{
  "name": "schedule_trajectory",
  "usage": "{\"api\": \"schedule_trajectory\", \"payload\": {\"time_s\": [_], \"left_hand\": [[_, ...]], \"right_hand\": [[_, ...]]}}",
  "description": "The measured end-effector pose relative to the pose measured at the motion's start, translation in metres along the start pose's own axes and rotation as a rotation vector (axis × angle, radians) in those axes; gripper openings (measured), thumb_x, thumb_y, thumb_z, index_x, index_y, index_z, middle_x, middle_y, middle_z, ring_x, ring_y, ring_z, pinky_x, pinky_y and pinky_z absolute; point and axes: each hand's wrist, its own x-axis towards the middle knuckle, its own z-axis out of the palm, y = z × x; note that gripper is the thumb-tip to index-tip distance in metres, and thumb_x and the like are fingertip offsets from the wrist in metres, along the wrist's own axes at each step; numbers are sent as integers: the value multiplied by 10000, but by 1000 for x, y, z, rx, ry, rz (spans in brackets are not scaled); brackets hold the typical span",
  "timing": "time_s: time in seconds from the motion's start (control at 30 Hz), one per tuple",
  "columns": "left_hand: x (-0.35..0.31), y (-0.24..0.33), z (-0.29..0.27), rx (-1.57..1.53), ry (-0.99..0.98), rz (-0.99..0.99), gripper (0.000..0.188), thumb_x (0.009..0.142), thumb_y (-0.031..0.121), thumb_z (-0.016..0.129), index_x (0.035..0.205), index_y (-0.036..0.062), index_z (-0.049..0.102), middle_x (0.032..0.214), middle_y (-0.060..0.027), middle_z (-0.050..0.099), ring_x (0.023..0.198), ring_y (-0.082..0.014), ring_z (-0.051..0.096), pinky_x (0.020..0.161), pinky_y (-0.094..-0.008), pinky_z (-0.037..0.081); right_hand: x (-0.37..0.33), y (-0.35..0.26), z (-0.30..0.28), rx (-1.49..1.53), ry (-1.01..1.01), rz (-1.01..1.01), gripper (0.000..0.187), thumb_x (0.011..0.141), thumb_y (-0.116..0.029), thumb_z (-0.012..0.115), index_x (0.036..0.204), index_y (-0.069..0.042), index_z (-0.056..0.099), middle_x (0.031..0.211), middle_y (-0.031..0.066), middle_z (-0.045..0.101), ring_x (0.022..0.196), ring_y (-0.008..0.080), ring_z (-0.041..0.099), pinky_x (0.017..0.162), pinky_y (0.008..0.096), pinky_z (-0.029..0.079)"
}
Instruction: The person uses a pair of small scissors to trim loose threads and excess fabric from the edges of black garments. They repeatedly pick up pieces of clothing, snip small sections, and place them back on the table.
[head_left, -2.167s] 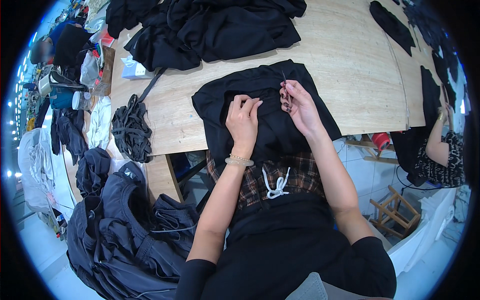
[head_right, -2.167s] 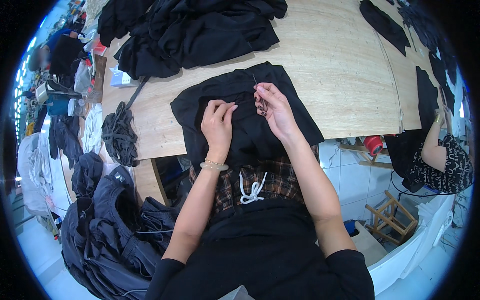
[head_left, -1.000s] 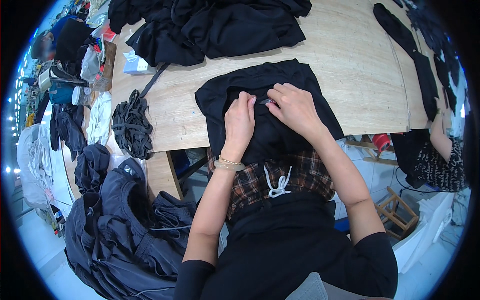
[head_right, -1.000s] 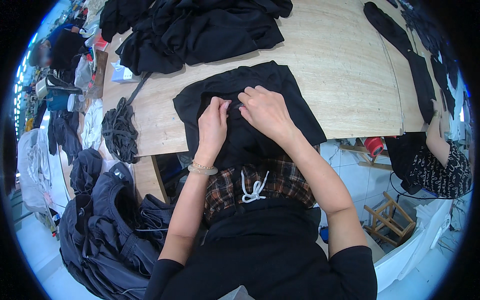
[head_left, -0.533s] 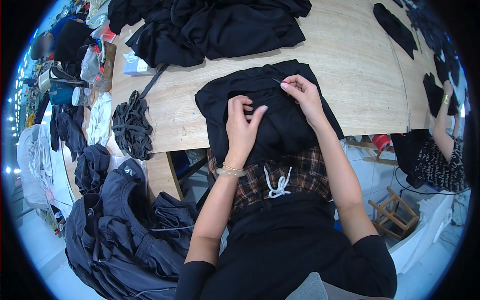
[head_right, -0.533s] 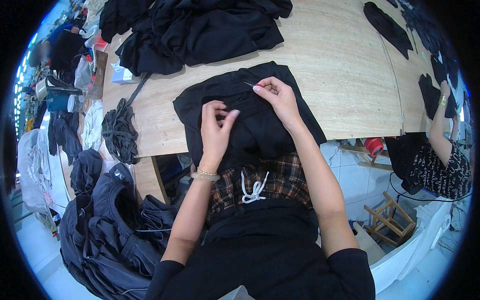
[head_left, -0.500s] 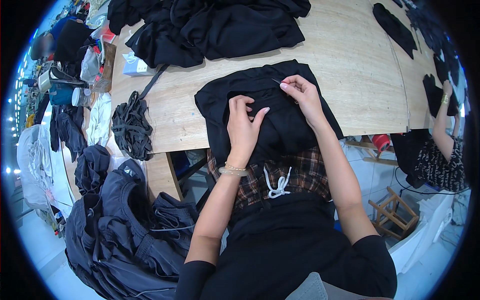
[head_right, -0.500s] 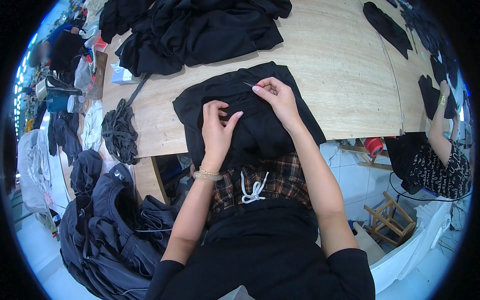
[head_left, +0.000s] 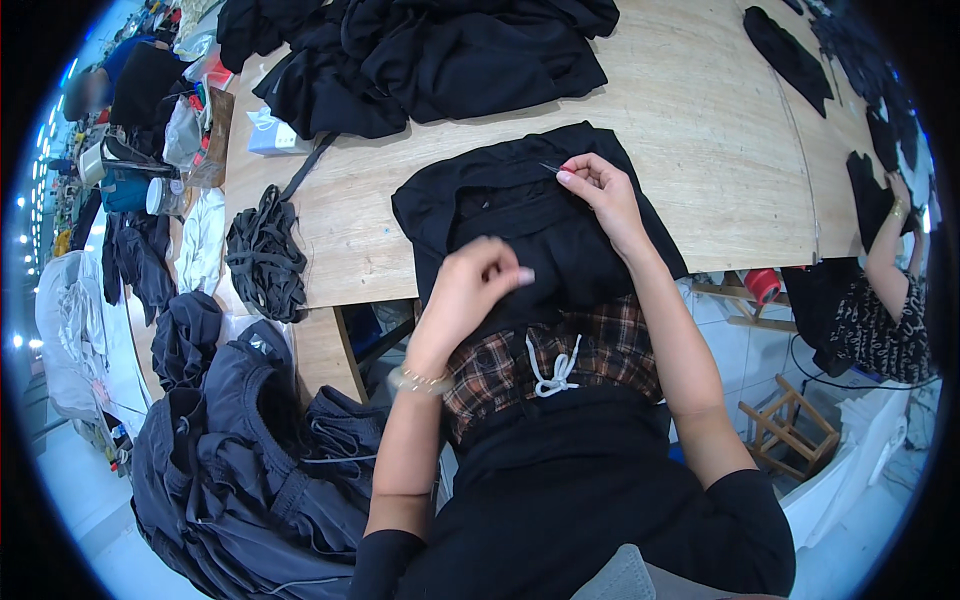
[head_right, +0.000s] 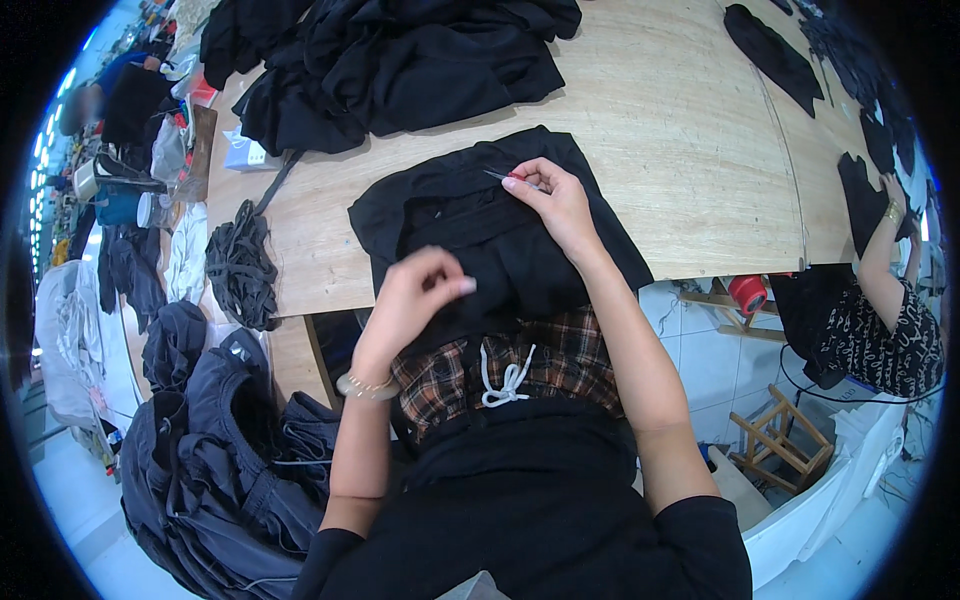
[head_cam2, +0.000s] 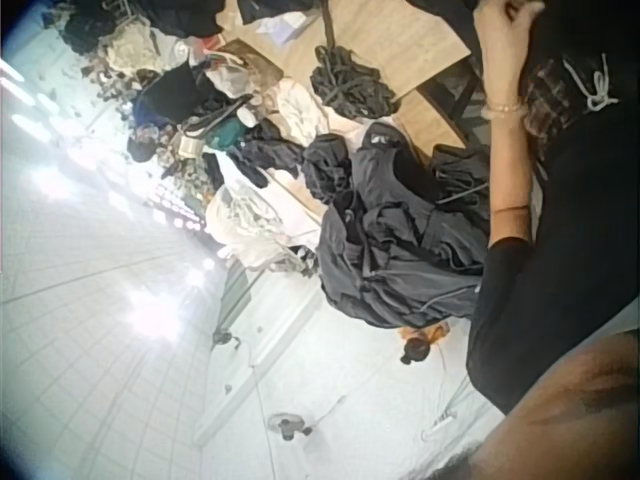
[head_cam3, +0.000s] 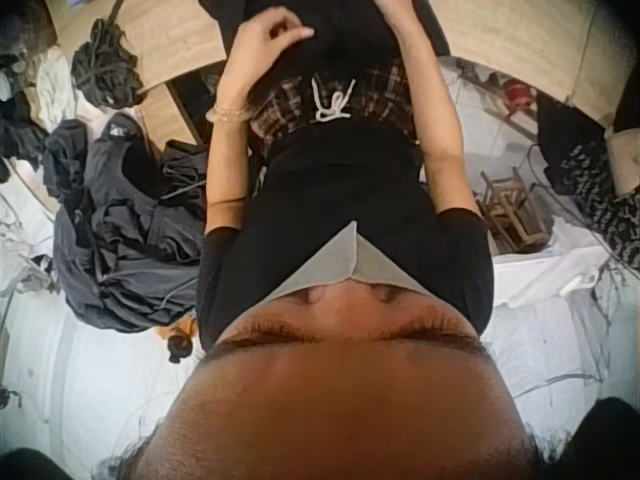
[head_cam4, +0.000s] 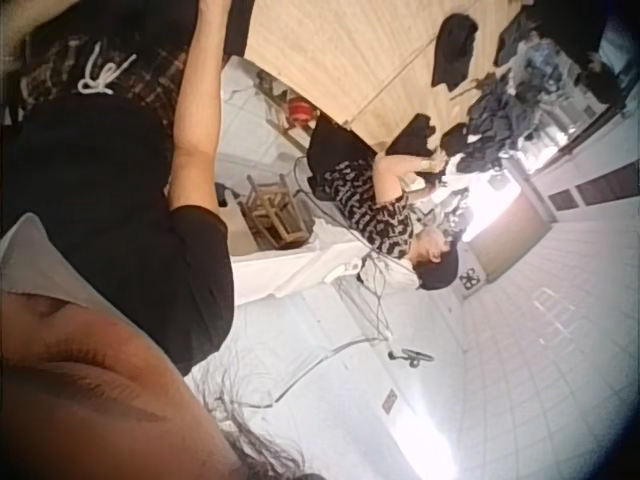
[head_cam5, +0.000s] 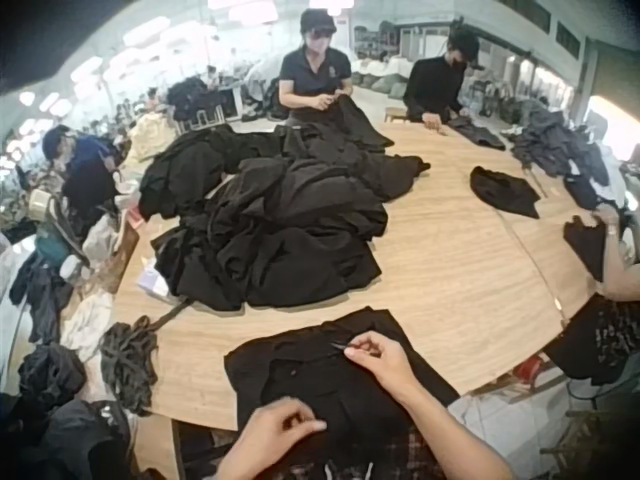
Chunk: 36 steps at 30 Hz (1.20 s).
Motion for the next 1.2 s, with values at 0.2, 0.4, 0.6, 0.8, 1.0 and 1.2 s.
{"api": "schedule_trajectory", "payload": {"time_s": [0.2,0.4,0.6,0.8,1.0,1.2], "left_hand": [[58,-41,40,331,585,171,194,877,119,747,991,17,628,838,-47,624,687,-130,604,615,-290,482],[66,-40,30,-147,587,-111,133,1000,123,602,929,12,583,846,-115,698,659,-206,671,608,-343,517],[58,-20,42,345,527,141,186,869,213,748,939,57,674,822,-91,668,793,-273,673,705,-389,532],[65,-40,43,100,596,-75,133,923,186,709,885,58,708,790,-111,700,659,-270,681,582,-351,521],[63,-47,32,-252,532,-37,281,1094,175,456,935,-27,568,837,-75,671,688,-104,652,616,-251,556],[49,-49,31,-385,474,43,324,1111,204,411,1011,-40,600,941,-81,626,813,-130,669,724,-275,569]], "right_hand": [[0,-7,6,5,-12,19,206,899,-207,768,966,-26,697,812,-34,634,770,39,566,743,201,445],[0,-6,4,6,7,31,200,900,-204,767,965,-28,697,807,-38,627,769,36,561,743,198,440],[-2,-6,3,39,8,36,202,902,-204,766,966,-27,693,813,-39,632,771,34,565,743,194,442],[-2,-10,4,46,6,56,198,906,-200,762,972,-26,693,830,-31,647,782,34,576,759,191,450],[-2,-10,6,47,14,51,183,910,-188,754,972,-26,692,831,-31,650,788,34,580,773,196,453],[0,-6,4,59,10,46,178,912,-183,752,971,-27,692,828,-33,647,788,33,579,771,195,452]]}}
